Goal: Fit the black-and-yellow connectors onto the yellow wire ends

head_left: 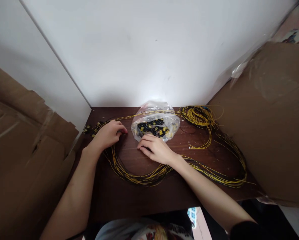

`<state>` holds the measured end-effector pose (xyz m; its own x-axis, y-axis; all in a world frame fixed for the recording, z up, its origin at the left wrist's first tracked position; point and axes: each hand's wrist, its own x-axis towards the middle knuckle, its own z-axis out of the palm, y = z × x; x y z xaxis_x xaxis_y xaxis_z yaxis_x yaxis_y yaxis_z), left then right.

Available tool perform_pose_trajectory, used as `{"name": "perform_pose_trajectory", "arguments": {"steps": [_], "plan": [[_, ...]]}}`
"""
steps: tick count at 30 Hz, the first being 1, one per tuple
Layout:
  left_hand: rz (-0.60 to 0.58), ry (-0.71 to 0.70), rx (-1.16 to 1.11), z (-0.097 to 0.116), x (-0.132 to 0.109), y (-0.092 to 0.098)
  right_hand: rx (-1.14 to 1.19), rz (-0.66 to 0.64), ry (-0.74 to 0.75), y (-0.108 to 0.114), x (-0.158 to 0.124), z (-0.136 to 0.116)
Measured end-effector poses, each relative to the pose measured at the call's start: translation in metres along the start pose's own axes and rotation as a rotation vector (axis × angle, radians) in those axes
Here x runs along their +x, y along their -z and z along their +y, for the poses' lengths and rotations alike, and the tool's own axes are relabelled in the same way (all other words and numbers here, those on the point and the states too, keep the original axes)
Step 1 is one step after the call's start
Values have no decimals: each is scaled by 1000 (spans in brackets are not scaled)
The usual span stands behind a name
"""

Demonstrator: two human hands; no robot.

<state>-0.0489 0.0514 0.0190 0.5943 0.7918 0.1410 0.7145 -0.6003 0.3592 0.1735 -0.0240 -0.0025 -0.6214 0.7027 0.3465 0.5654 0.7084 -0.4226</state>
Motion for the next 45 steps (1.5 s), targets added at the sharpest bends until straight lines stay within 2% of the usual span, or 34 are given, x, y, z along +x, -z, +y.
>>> {"name": "perform_pose_trajectory", "arguments": {"steps": [20,23,27,31,35,41,45], "plan": [[-25,-4,45,5,1,-1,21,-10,1,0,0,2],[16,-26,20,8,1,-1,24,-7,0,0,0,2],[131,-88,-75,21,2,0,51,24,-22,1,1,0],[200,-134,-277,42,5,-2,283,141,-78,4,2,-3],[242,-98,-473,58,8,-10,523,211,-134,6,4,-4],[267,-31,-664,64,12,-22,838,249,-252,6,6,-5],[287,76,-865,66,13,-25,976,284,-313,11,7,-6]]}}
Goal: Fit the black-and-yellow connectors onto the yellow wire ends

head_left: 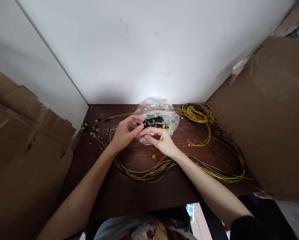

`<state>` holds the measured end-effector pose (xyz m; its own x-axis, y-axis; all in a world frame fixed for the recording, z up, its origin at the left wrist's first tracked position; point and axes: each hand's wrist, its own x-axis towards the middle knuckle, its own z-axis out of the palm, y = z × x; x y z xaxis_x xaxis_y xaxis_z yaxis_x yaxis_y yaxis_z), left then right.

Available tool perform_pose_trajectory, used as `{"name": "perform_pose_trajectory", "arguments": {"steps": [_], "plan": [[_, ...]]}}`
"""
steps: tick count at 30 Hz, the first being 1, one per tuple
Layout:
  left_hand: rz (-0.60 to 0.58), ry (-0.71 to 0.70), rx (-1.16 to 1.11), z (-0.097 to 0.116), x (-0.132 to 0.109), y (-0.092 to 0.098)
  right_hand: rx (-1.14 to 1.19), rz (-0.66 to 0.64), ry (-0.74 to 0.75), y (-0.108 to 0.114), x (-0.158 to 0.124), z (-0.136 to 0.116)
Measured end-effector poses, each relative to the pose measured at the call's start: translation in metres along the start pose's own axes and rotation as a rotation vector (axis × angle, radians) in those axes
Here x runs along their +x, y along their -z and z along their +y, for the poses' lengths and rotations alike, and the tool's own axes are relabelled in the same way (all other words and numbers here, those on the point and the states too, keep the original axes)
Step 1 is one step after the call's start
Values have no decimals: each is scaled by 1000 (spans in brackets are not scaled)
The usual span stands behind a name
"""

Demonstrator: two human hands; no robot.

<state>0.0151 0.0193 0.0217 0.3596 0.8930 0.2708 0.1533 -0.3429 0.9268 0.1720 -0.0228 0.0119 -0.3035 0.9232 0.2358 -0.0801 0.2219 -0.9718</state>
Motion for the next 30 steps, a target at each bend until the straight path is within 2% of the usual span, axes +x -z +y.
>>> {"name": "perform_pose_trajectory", "arguments": {"steps": [3,8,11,14,18,21,26,30], "plan": [[-46,108,-109,4,0,1,43,83,7,5,1,0],[-375,231,-151,15,-2,8,79,210,69,12,2,3],[-509,266,-149,20,-3,10,51,259,85,12,2,2],[-578,300,-166,21,-4,11,45,283,81,11,2,0],[-573,325,-266,20,-6,13,83,282,77,9,1,0],[-529,307,-366,20,-6,15,105,162,31,8,0,0],[-398,268,-569,18,-6,16,48,-226,-73,1,-7,-1],[-268,252,-619,14,-4,15,-17,-380,-140,-6,-11,-1]]}}
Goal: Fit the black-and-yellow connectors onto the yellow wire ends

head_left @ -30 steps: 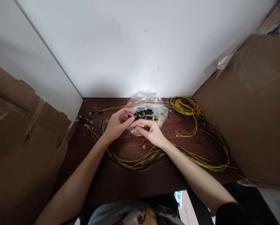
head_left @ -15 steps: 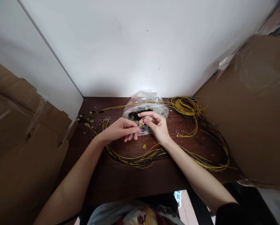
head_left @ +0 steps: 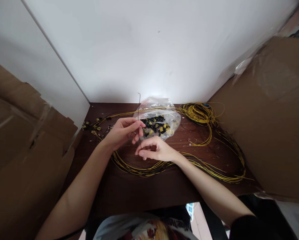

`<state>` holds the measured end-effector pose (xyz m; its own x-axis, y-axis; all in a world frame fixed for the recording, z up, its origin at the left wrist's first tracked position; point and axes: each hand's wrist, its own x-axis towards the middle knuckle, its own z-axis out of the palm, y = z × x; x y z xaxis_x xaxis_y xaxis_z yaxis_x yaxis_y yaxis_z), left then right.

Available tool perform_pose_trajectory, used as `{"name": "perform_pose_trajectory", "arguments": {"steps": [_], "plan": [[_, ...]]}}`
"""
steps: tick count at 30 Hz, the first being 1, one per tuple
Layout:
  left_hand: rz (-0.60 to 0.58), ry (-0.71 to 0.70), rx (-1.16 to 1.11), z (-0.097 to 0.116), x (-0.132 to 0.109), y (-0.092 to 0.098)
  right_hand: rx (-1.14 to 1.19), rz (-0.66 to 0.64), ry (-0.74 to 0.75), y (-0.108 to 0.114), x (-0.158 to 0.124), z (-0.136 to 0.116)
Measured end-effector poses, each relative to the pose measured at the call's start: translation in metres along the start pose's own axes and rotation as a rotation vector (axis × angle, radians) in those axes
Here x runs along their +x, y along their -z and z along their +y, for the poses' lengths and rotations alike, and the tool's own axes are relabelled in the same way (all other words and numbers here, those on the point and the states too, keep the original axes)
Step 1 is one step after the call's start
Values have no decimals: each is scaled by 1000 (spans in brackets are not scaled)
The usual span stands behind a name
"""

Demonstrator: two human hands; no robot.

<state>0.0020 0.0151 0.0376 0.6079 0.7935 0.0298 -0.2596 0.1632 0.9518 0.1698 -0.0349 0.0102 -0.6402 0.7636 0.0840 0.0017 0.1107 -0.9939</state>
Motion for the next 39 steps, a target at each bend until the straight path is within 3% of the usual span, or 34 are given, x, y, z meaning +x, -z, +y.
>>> {"name": "perform_pose_trajectory", "arguments": {"steps": [6,8,12,18,24,32,39], "plan": [[205,-58,31,-6,5,5,-60,-116,-112,-2,0,5],[215,-40,59,-4,5,6,-66,-104,-110,-3,0,6],[91,13,204,1,1,4,-81,-87,-107,-5,1,5],[-106,60,624,6,-1,-1,-58,-111,-99,-4,1,6],[-339,160,753,9,-2,8,-70,-140,-89,-2,2,7],[-497,249,796,17,-8,14,-70,-144,-137,-1,2,5],[-500,195,758,23,-10,16,-188,-241,-125,3,-2,-3]]}}
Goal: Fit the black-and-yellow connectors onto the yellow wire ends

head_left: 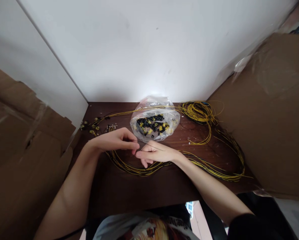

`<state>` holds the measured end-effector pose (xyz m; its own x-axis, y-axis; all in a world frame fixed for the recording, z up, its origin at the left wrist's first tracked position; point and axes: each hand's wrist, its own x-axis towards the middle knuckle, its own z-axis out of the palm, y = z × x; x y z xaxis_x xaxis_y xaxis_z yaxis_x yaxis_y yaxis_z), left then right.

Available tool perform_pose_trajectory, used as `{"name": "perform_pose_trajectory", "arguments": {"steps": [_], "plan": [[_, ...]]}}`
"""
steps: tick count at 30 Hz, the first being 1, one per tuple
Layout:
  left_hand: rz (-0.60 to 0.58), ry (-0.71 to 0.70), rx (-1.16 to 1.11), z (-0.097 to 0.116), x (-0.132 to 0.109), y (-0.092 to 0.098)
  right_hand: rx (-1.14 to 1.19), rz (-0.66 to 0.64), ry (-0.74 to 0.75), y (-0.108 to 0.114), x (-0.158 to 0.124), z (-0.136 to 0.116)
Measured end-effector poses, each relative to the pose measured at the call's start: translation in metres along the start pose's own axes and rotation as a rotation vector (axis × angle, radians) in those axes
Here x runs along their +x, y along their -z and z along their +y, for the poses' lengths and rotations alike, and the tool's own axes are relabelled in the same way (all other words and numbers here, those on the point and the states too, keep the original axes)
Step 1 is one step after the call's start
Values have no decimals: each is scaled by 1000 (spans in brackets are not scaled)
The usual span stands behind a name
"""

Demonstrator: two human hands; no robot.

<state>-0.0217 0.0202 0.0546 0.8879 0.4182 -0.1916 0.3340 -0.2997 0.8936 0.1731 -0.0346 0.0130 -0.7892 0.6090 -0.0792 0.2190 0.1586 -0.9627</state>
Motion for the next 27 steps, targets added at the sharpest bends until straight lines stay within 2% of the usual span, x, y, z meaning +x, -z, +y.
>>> {"name": "perform_pose_trajectory", "arguments": {"steps": [5,8,10,12,16,22,24,27], "plan": [[138,-76,-127,6,-2,1,-4,-44,-28,1,-1,-4],[277,-133,-316,8,-1,-3,-12,-41,-46,-1,-1,-3],[327,-185,-470,9,1,-6,-21,-33,-40,-1,0,-1],[300,-217,-627,9,3,-10,-33,-22,-21,-1,1,1],[170,-215,-867,7,9,-16,-35,-6,24,-1,1,2],[209,-214,-919,5,14,-17,-38,24,1,-3,1,-3],[227,-203,-890,4,15,-17,-87,97,10,-2,-3,-9],[251,-196,-849,1,16,-17,-290,306,49,-2,-15,-17]]}}
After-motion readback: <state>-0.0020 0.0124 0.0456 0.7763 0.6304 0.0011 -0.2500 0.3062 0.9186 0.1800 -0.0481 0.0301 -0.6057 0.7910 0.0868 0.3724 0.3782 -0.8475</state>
